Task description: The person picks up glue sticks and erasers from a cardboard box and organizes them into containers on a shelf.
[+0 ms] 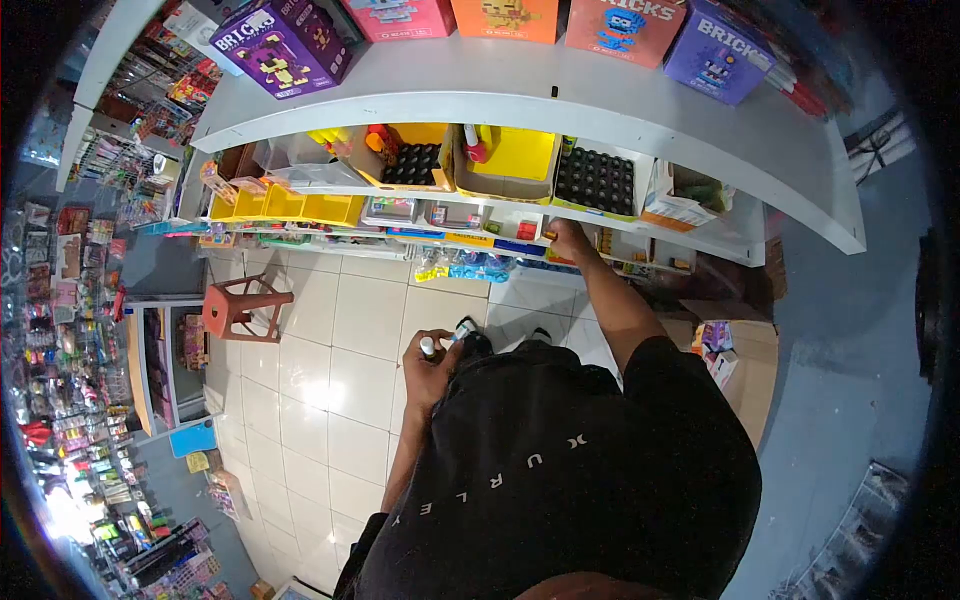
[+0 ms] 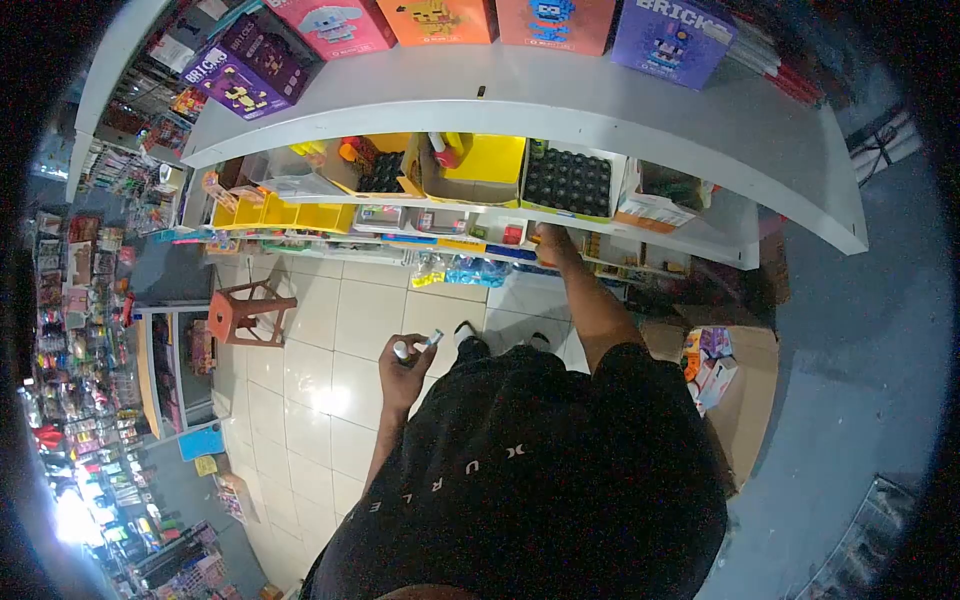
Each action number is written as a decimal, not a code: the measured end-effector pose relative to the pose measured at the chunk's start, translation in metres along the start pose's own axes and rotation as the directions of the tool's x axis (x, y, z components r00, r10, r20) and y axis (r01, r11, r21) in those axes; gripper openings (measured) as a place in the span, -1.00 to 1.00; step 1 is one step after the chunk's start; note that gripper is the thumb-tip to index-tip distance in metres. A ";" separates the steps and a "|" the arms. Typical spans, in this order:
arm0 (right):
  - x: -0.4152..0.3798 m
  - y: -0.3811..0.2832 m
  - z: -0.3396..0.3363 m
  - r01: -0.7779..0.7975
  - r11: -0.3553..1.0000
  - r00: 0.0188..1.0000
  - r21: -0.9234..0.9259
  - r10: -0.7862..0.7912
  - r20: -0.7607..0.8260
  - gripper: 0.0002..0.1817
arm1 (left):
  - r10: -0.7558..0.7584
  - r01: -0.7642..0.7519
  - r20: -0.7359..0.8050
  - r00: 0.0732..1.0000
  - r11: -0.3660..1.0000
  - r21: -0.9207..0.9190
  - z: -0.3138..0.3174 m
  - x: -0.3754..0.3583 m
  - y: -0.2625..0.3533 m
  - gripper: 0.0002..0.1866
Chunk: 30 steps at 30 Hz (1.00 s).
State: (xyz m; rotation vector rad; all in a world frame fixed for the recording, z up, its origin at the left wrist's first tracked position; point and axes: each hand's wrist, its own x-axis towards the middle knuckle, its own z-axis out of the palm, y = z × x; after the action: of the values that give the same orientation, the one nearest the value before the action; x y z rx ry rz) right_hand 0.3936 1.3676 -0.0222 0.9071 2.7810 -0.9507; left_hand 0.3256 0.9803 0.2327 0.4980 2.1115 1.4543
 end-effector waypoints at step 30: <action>-0.007 -0.012 -0.020 -0.011 0.995 1.000 -0.102 0.008 -0.028 -0.17 | 0.027 -0.026 -0.060 0.998 0.999 0.019 0.001 -0.001 -0.014 -0.85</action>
State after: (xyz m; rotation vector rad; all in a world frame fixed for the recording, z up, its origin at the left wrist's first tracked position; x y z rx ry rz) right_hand 0.3953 1.3682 0.0015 0.9246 2.8163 -0.7918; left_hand 0.3272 0.9754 0.2197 0.4967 2.1746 1.4836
